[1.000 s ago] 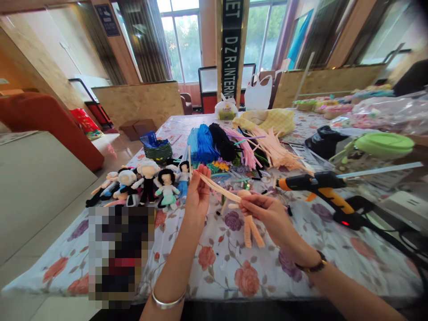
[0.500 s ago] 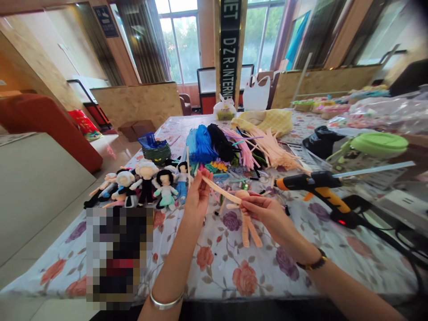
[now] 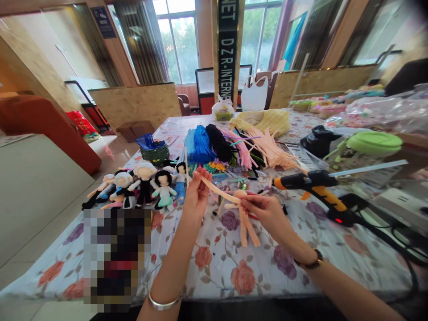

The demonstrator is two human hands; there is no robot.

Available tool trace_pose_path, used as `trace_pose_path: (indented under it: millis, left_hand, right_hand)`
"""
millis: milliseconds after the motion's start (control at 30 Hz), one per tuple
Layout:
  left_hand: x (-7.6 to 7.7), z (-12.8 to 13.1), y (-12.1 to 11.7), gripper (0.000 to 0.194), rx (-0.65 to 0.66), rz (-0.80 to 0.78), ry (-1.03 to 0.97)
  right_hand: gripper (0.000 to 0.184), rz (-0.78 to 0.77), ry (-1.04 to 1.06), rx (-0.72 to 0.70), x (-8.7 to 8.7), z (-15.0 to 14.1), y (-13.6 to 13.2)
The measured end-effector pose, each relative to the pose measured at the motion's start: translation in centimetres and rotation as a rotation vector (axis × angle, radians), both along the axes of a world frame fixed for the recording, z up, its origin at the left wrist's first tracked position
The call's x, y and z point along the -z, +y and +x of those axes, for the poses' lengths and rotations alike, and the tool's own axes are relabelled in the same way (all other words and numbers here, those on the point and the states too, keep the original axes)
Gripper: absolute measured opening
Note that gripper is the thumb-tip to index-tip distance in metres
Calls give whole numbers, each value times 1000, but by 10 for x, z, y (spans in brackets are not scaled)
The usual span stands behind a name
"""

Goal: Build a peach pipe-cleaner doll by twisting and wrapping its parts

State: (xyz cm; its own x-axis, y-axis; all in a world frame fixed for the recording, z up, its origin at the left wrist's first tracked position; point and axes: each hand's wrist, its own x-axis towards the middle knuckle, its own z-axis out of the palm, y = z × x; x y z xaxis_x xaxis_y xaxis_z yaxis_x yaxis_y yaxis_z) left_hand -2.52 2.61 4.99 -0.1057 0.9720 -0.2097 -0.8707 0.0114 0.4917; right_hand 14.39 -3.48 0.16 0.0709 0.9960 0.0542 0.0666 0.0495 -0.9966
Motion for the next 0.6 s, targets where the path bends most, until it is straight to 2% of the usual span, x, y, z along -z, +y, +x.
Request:
trace_pose_path:
  millis: [200,433,600]
  left_hand:
    - [-2,-2,0,31,2,-10,-69]
    - [-3,-2,-1,31,-35,-20,-76]
    - [-1,0,0,28,-83,3,-25]
  right_hand:
    - [31,33,-33,2,0,0,1]
    - [28,78,-76,-4,6,2,2]
    - [24,134,-146,4,-2,-4,-2]
